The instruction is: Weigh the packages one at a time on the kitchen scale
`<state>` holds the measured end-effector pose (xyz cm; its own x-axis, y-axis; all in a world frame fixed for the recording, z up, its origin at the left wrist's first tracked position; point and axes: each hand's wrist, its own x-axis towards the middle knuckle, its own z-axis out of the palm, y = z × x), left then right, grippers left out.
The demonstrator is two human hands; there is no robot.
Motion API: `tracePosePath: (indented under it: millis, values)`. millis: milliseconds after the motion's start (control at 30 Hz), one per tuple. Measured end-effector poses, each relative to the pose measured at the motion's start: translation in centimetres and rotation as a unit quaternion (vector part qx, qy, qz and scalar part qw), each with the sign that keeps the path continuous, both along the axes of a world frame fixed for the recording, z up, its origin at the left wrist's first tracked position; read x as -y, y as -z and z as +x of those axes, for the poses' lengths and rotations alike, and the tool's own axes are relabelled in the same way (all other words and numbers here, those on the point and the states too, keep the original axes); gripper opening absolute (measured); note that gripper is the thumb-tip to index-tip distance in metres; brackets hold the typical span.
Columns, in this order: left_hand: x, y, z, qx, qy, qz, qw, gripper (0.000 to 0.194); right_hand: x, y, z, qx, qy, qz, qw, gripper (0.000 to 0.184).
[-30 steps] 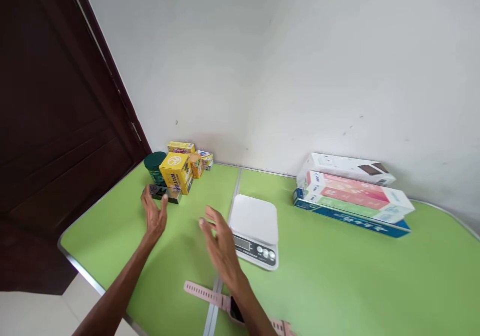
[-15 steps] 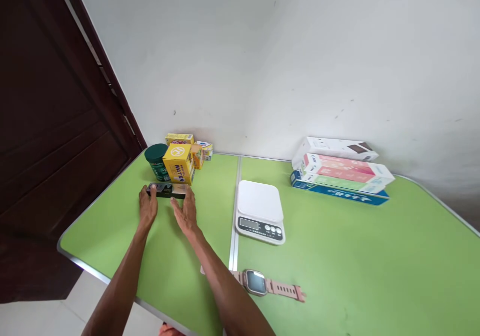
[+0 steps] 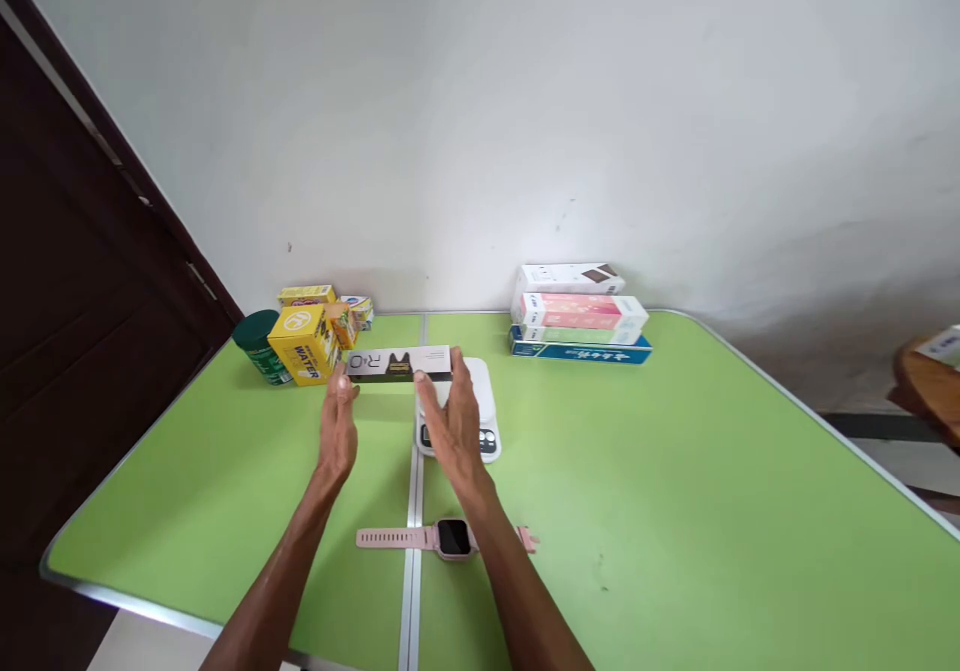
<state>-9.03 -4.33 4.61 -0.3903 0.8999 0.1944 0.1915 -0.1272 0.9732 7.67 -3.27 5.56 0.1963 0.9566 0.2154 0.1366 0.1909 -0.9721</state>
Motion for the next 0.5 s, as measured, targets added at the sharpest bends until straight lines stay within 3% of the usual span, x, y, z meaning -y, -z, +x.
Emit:
tracePosePath:
  millis: [133, 233, 367, 500]
  values:
    - [-1.5, 1.2, 4.4, 0.023, 0.058, -0.039, 0.997, 0.08, -0.1, 0.9, 4.7, 0.0, 0.058, -0.04, 0.998, 0.103]
    - [-2.2, 2.1, 5.7, 0.018, 0.085, -0.057, 0.995, 0.083, -0.3, 2.1, 6.2, 0.0, 0.064, -0.062, 0.996, 0.105]
    - [-3.0, 3.3, 5.1, -0.004, 0.102, -0.06, 0.993, 0.083, -1.2, 3.8, 7.2, -0.01, 0.057, -0.077, 0.995, 0.108]
    - [-4.3, 4.5, 3.0, -0.008, 0.116, -0.048, 0.992, 0.081, -2.6, 5.6, 9.7, -0.044, 0.067, -0.086, 0.993, 0.097]
